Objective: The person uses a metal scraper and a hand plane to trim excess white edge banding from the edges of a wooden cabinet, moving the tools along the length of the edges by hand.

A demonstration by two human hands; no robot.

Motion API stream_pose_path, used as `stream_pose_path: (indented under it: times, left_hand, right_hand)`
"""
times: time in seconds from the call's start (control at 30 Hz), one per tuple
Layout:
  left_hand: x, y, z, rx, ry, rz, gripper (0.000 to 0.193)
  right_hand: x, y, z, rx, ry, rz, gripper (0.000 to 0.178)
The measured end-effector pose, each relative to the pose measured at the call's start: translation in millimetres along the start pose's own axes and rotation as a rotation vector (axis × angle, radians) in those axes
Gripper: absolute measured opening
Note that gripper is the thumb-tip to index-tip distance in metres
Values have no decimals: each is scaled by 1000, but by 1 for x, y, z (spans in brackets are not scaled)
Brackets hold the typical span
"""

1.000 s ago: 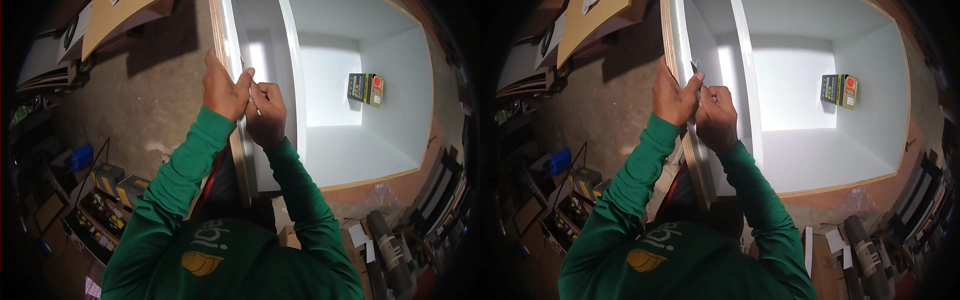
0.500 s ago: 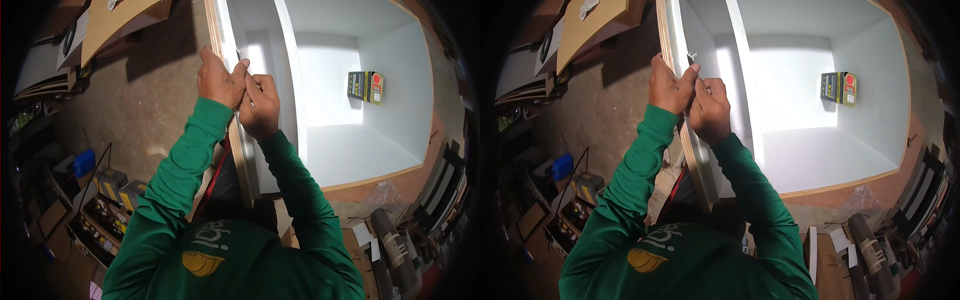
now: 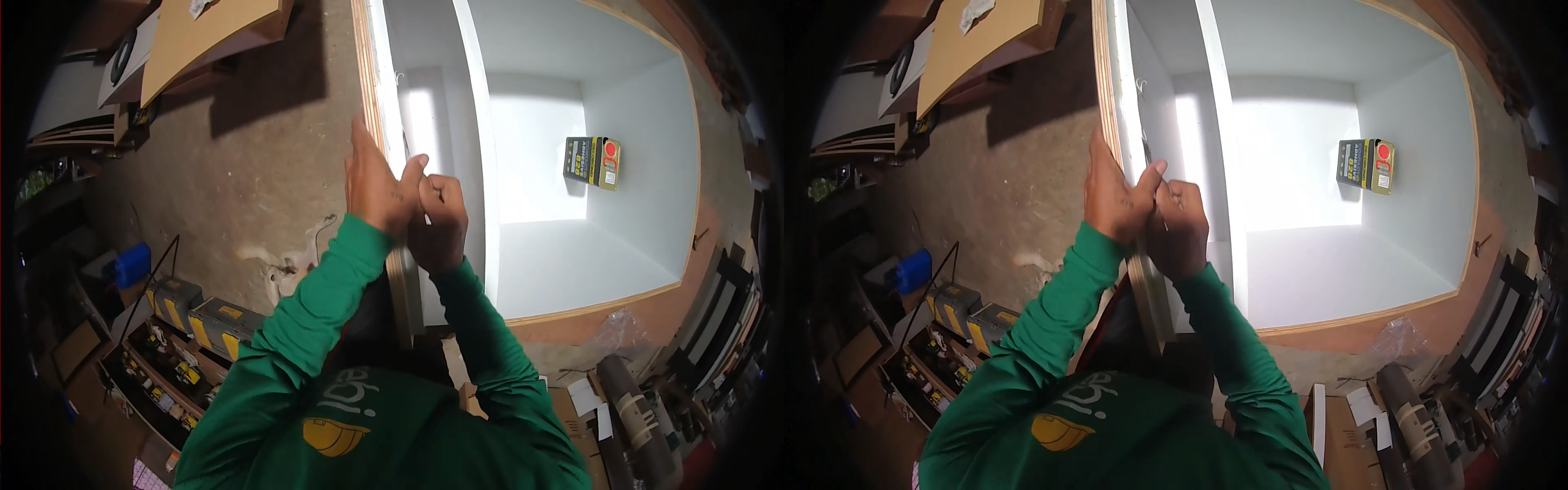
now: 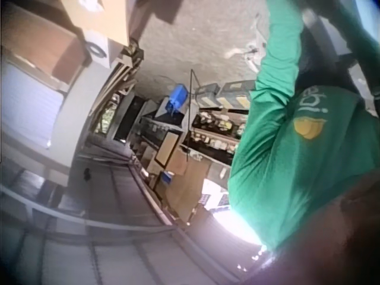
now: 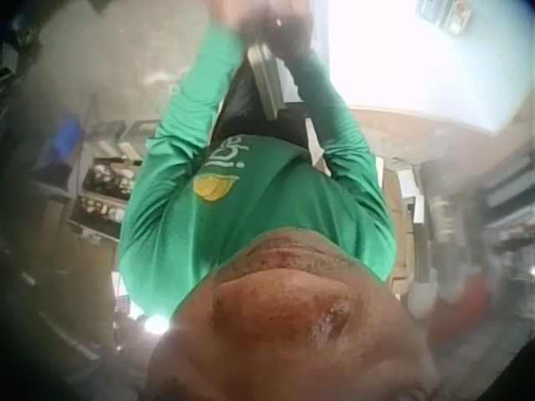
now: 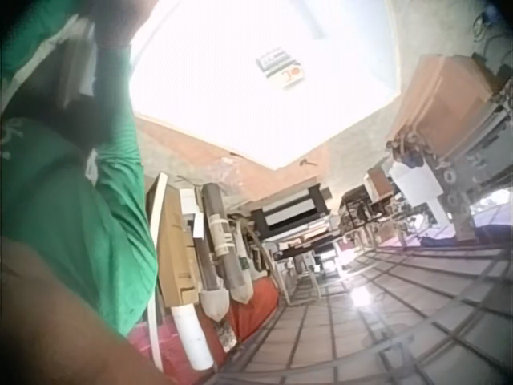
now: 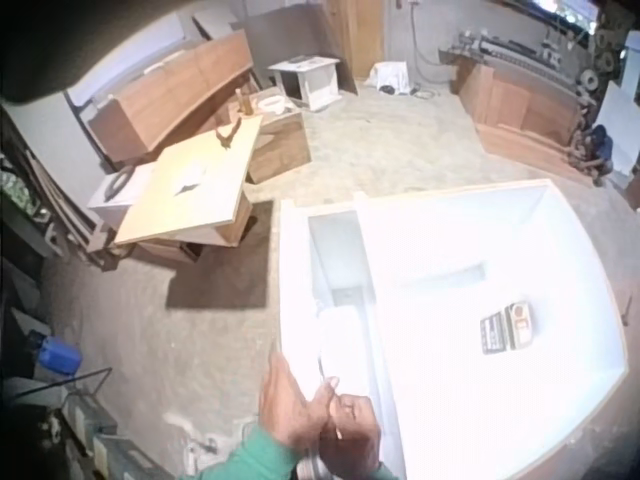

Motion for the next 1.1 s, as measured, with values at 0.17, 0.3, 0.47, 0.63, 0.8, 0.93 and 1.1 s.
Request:
stream_pose_path:
  times: [0.17, 0.3, 0.47, 0.63, 0.8, 0.93, 1.1]
  left_hand:
    - [1, -2, 1, -4, -43, -15, 75]
    - [9, -2, 32, 4, 21, -82, 73]
    - [8, 5, 55, -27, -18, -103, 74]
    - [2, 9, 59, 18, 32, -79, 69]
    - [-2, 17, 66, 59, -16, -2, 66]
    - [1, 14, 56, 43, 68, 54, 73]
    - [2, -2, -15, -11, 29, 17, 89]
  right_hand:
    - [8, 0, 3, 45, -63, 78, 38]
    - [10, 13, 27, 62, -77, 80, 37]
    - [20, 26, 46, 70, -102, 111, 36]
    - [21, 29, 54, 53, -128, 103, 36]
    - [27, 44, 67, 100, -96, 180, 37]
    - [25, 32, 57, 86, -151, 84, 35]
    - [10, -11, -19, 9, -62, 47, 36]
Point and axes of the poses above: each hand's wrist, its own z-axis towards the middle knuckle, its own y-axis out of the palm, x = y × z, the point moved 2 cm from there along z, towards the middle knuckle, and after that the axes turned 9 degrees about x, right-handed, at the moved point
